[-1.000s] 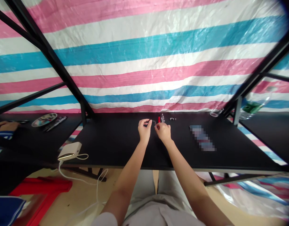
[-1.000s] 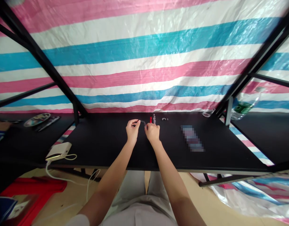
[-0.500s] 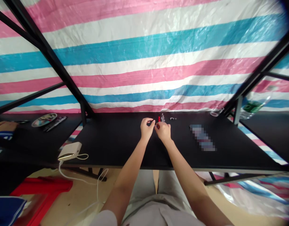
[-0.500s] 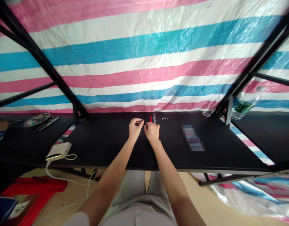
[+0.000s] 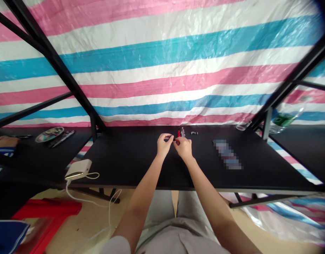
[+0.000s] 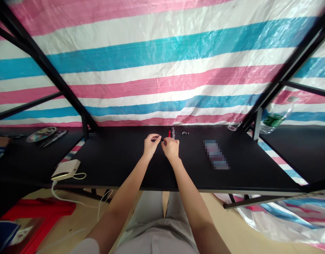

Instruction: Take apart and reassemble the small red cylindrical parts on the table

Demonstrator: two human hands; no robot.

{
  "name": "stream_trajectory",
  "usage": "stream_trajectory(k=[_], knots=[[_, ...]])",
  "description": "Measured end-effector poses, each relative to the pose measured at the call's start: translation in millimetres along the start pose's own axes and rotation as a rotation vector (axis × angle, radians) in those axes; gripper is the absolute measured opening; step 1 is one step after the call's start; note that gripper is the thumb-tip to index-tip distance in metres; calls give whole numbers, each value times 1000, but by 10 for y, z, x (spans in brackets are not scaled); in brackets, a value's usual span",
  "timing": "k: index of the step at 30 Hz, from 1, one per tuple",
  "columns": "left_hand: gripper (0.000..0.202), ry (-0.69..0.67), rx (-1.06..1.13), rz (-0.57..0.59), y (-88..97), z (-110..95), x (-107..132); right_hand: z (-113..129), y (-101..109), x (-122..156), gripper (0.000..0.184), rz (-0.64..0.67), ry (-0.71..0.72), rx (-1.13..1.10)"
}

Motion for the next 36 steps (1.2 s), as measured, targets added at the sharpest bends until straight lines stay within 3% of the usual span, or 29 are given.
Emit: stream_trajectory(k=[7,10,13,16,20,26,36], knots=[[17,106,33,100,-38,123,12,-21,-12,24,17,-24,34,-47],[19,107,0,158,35,176,-40,-62,-55,32,20,-9,67,-74],[17,117,-192,112,213,252,-140,-119,-99,39,24,-7,60,-106],[14,211,-457,24,420,385,-217,-171,-129,46,23,7,34,-132],[13,344,-654,33,572,597,-220,-201,-155,61,22,14,11,-157],[11,387,-747,47,549,736,-177,-232,-198,61,22,23,5,-154],[13,444,-748,37,546,663,-221,-391,-166,70,20,4,-120,-84]])
Point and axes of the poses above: each hand's wrist, its own x-axis away from the middle knuckle, its own y-axis out of the back of the hand, z = x × y, the point moved 1 cm from there along -x, towards the middle knuckle, and after that the axes turned 15 degrees about z, right-handed, at the moved point
